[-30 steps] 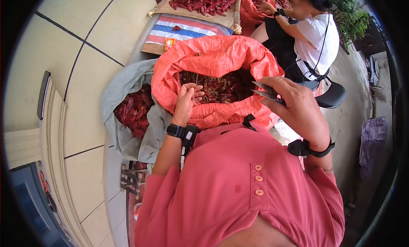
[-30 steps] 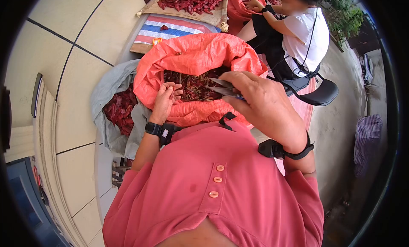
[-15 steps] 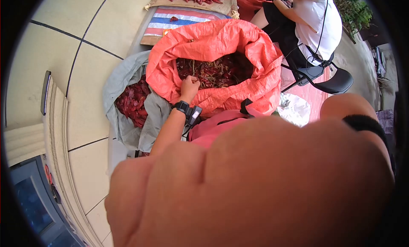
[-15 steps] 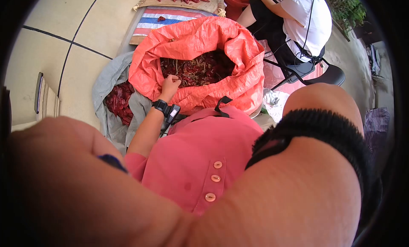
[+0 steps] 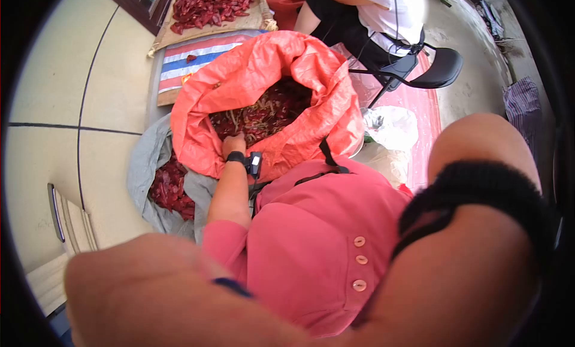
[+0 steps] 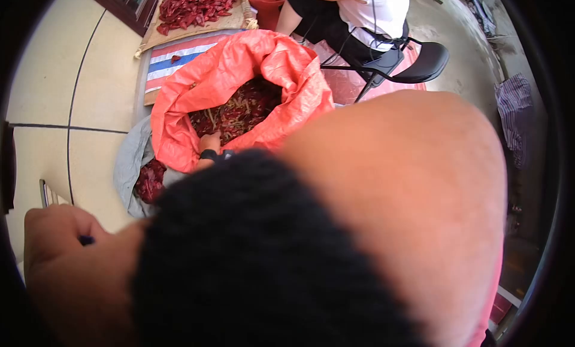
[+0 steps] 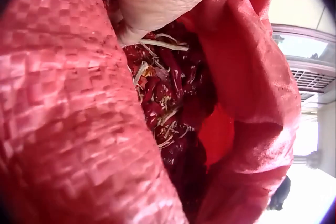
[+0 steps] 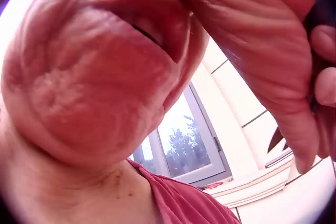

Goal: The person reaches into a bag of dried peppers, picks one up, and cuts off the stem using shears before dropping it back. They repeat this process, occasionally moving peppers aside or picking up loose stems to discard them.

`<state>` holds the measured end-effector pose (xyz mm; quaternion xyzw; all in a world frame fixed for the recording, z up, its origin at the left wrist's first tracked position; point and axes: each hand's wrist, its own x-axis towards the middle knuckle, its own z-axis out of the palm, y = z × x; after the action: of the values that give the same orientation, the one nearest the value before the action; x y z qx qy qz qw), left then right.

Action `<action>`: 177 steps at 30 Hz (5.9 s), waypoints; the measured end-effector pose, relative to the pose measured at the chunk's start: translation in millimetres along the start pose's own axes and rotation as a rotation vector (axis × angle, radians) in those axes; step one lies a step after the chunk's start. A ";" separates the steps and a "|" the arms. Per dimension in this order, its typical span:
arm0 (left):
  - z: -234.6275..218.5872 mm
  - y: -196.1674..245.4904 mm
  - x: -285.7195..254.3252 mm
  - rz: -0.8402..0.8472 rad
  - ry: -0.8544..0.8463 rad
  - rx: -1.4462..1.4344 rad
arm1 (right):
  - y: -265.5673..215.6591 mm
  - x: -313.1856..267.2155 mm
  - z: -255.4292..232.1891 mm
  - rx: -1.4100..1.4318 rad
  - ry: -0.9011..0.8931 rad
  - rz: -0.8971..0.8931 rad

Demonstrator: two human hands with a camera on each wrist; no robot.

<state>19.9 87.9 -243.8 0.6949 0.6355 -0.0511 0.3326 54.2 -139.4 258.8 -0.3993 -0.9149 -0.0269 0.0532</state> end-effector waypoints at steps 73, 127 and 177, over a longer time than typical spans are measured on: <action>-56.4 87.9 36.3 0.698 0.107 0.244 | 30.7 -159.5 259.7 1.405 0.436 1.766; -96.0 118.8 -171.2 1.087 0.034 -0.365 | 135.0 -87.7 265.0 1.163 0.831 1.044; -177.9 -120.7 -102.4 0.675 0.711 0.189 | 46.1 -317.7 407.3 0.798 1.189 1.827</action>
<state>-172.5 91.2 -103.6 0.8633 0.4416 0.2424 0.0290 271.8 -302.0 -183.0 -0.7903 -0.0599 0.1284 0.5961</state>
